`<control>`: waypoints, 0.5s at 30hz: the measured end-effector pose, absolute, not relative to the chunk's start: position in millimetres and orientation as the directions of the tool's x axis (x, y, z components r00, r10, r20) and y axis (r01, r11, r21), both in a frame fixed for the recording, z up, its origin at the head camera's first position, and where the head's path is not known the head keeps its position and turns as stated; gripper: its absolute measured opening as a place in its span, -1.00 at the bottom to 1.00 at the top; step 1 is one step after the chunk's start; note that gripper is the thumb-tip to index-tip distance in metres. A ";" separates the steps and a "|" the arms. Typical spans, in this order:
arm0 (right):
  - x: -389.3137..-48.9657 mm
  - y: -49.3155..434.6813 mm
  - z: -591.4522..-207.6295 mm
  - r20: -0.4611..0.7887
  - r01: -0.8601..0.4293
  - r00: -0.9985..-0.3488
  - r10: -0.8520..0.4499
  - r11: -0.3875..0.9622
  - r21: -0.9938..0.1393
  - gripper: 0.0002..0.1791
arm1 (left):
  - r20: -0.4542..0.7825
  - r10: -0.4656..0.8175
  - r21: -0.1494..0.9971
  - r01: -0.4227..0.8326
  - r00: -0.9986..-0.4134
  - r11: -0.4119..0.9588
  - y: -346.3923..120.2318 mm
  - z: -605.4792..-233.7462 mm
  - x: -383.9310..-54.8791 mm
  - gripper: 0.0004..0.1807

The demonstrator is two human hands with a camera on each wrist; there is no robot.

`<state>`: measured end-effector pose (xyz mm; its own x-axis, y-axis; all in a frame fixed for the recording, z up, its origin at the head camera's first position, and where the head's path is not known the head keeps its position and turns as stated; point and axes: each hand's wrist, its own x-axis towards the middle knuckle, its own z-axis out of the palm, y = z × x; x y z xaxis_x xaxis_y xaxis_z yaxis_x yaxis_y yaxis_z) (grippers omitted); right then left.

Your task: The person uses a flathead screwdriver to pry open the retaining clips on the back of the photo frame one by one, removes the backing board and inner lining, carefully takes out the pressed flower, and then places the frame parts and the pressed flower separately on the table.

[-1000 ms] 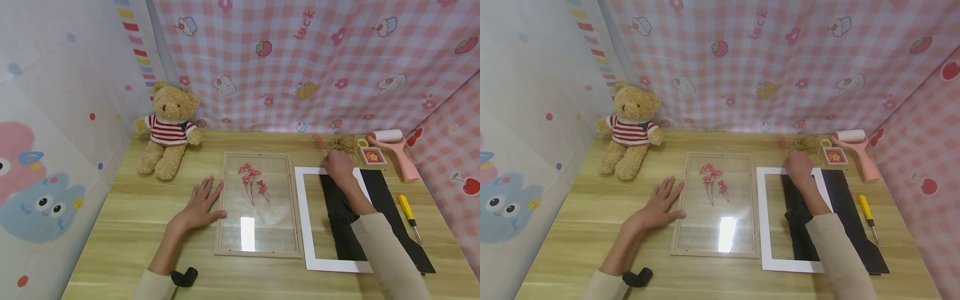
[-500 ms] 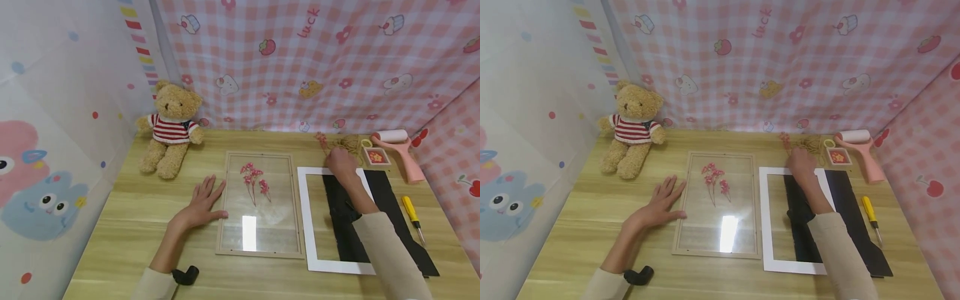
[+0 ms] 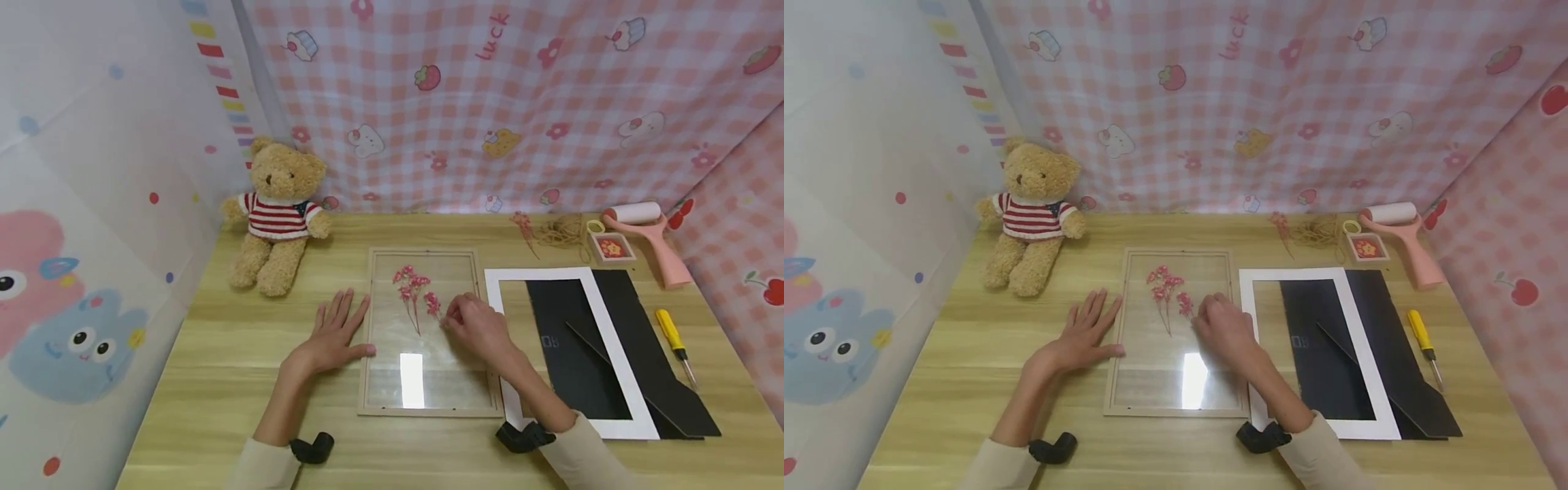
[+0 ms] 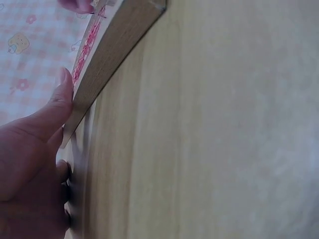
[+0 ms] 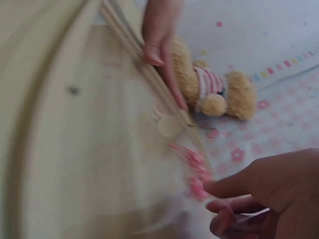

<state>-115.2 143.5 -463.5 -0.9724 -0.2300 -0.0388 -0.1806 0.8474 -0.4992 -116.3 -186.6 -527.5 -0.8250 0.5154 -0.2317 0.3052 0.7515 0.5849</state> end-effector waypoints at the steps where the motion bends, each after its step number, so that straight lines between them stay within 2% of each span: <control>1: -113.3 139.3 -466.4 -0.040 -0.176 -0.974 -0.224 0.855 -0.487 -0.81 | -0.223 0.515 0.594 0.304 -0.827 0.745 -186.6 -527.8 -115.4 0.13; 15: -110.3 124.7 -478.1 -0.059 -0.091 -0.989 -0.132 0.888 -0.450 -0.87 | -0.175 0.514 0.614 0.315 -0.840 0.724 -188.2 -527.2 -110.7 0.13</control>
<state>-110.3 124.7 -478.1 -0.9895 -0.1318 -0.0593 -0.0913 0.8882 -0.4502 -110.7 -188.2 -527.2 -0.8398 0.5139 -0.1753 0.3148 0.7239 0.6139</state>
